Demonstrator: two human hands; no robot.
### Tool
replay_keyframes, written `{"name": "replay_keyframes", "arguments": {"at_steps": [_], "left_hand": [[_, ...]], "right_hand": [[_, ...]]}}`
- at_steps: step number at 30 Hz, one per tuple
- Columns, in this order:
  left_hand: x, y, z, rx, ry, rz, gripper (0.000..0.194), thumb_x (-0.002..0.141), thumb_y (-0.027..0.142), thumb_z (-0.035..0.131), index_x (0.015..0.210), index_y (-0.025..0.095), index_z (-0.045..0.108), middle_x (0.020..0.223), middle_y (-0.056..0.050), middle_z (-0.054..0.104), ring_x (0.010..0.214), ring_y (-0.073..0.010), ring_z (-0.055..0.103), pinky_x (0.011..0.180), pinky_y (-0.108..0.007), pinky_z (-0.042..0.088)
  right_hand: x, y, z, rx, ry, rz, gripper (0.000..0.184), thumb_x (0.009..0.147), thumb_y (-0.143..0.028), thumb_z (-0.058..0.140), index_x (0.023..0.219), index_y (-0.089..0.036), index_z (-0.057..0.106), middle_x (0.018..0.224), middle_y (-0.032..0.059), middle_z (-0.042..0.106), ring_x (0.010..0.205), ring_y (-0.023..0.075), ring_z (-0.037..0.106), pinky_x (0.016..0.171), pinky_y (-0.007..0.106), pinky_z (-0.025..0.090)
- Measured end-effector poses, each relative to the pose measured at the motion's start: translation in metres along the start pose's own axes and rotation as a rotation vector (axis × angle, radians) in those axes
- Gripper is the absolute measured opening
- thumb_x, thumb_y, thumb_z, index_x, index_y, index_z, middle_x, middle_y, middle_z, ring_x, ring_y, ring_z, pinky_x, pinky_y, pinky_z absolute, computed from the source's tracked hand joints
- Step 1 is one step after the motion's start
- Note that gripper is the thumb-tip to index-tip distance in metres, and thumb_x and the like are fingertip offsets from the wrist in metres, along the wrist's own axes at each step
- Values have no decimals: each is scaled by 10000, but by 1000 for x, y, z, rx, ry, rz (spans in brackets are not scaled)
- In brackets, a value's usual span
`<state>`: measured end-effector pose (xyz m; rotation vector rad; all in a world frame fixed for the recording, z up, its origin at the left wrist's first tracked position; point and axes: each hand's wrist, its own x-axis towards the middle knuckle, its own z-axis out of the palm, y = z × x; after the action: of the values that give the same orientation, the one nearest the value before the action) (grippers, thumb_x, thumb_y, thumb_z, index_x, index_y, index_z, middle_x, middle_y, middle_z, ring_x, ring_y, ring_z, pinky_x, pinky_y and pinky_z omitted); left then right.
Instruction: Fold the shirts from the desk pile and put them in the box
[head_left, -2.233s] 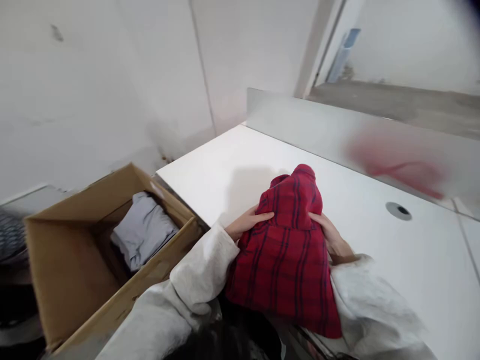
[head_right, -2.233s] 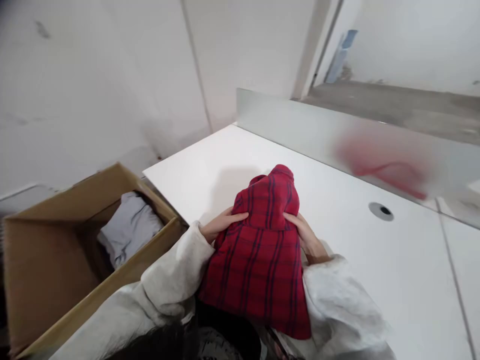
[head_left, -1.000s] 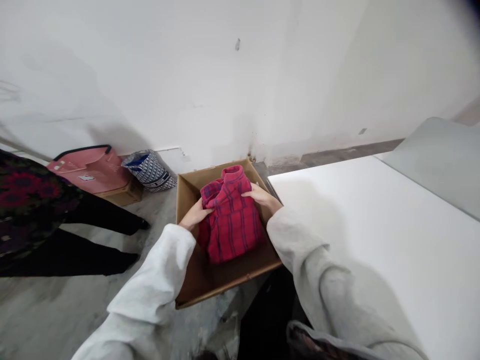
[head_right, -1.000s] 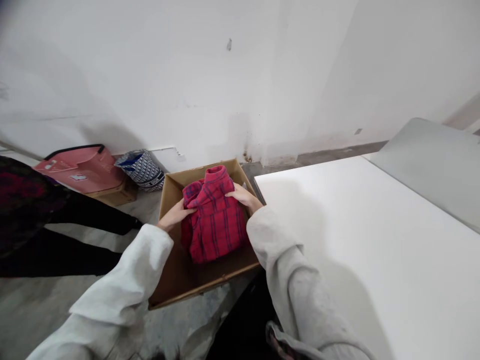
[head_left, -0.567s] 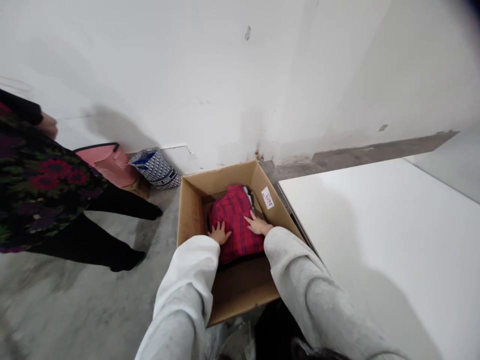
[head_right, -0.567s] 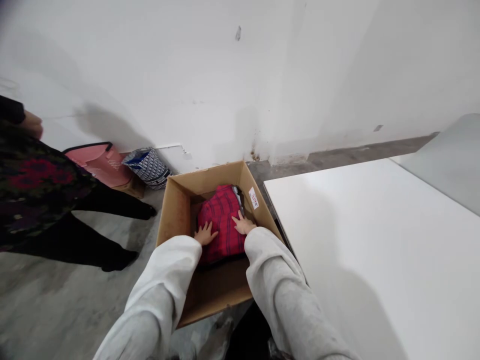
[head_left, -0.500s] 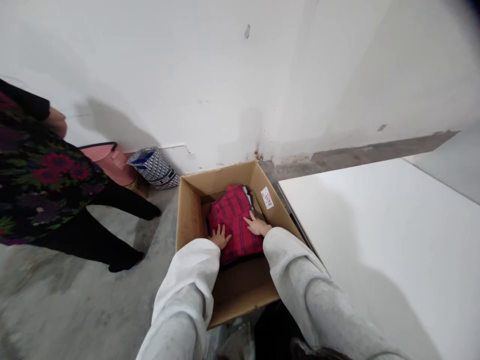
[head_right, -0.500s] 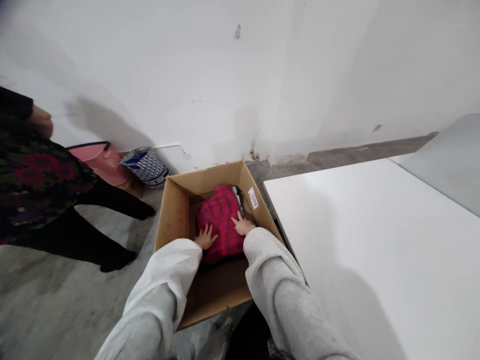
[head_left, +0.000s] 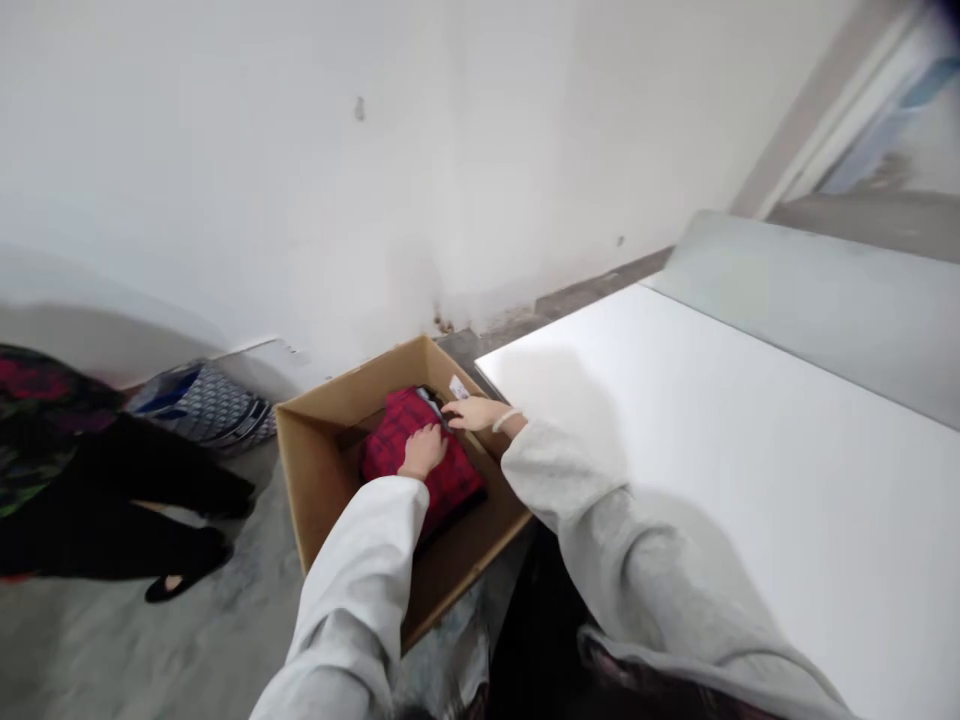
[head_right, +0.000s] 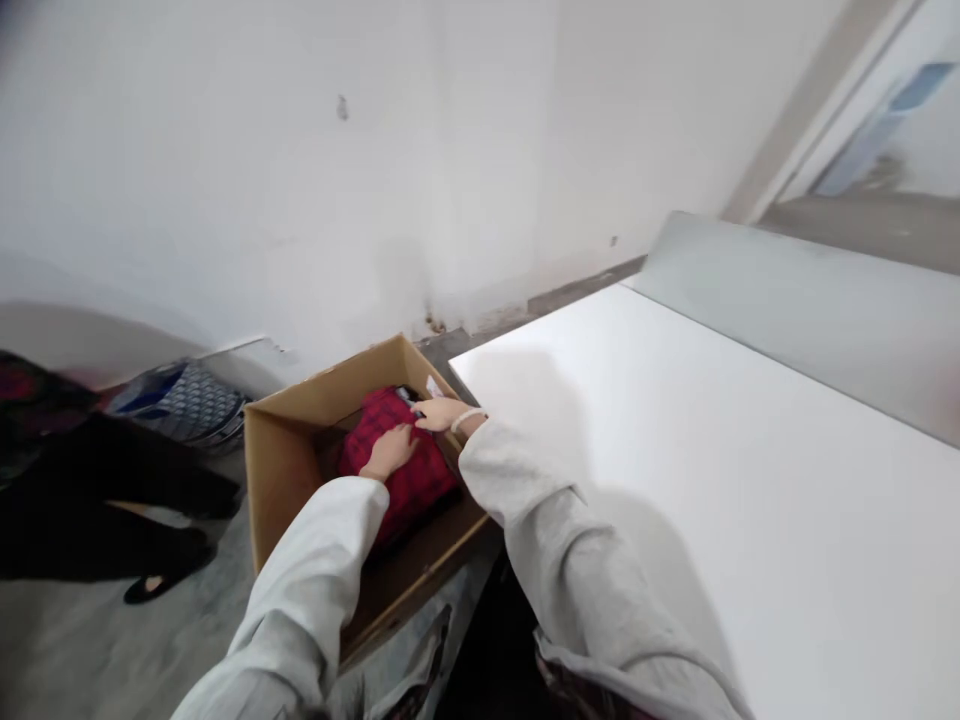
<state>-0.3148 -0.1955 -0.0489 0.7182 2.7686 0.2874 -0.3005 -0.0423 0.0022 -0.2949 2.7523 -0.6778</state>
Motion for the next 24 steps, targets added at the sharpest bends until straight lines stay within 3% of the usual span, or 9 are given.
{"name": "replay_keyframes", "arguments": {"at_steps": [4,6,9,12,16,20,24], "left_hand": [[-20,77,-48,-69,83,353,340,926,349,342,1127,189,565,1107,-132,655,1061,-274,603,891,-389,448],[-43,113,-62,-106,88,519,314,932,370,339,1085,222,571,1063,-82,672,1022,-236,619,873,-343,459],[-80,161,-67,-206,20,782,288,935,389,347,1010,242,582,1027,-26,676,948,-183,631,844,-282,470],[-111,202,-60,-296,-110,1010,262,919,379,382,928,233,599,977,-18,678,875,-176,629,790,-275,477],[-138,255,-41,-227,-206,1199,234,904,319,391,879,224,604,913,-16,676,839,-179,615,751,-287,454],[-158,311,-13,-243,-273,1306,208,885,289,421,810,220,602,836,-4,670,778,-167,605,740,-287,436],[-182,360,26,-275,-358,1384,214,881,291,420,810,222,610,830,-5,668,773,-157,600,738,-272,442]], "right_hand": [[-92,18,-37,89,277,-11,367,881,-283,515,1234,-205,577,1135,70,664,987,208,632,877,312,451],[-149,35,-39,159,492,35,345,888,-298,493,1207,-210,591,1065,66,686,904,190,652,824,303,464],[-236,70,-24,298,770,238,284,860,-240,493,1102,-202,638,923,48,707,769,153,660,755,278,479],[-325,110,3,438,1010,519,242,809,-178,504,998,-183,656,820,25,704,676,120,649,714,250,488],[-442,148,44,472,1255,833,264,783,-135,455,975,-164,634,773,24,700,654,103,639,682,226,492],[-552,155,85,404,1444,1105,295,776,-148,427,1000,-152,618,824,55,703,714,126,639,707,256,495],[-655,143,128,270,1579,1386,296,748,-191,459,981,-149,637,890,86,696,797,179,620,768,314,479]]}}
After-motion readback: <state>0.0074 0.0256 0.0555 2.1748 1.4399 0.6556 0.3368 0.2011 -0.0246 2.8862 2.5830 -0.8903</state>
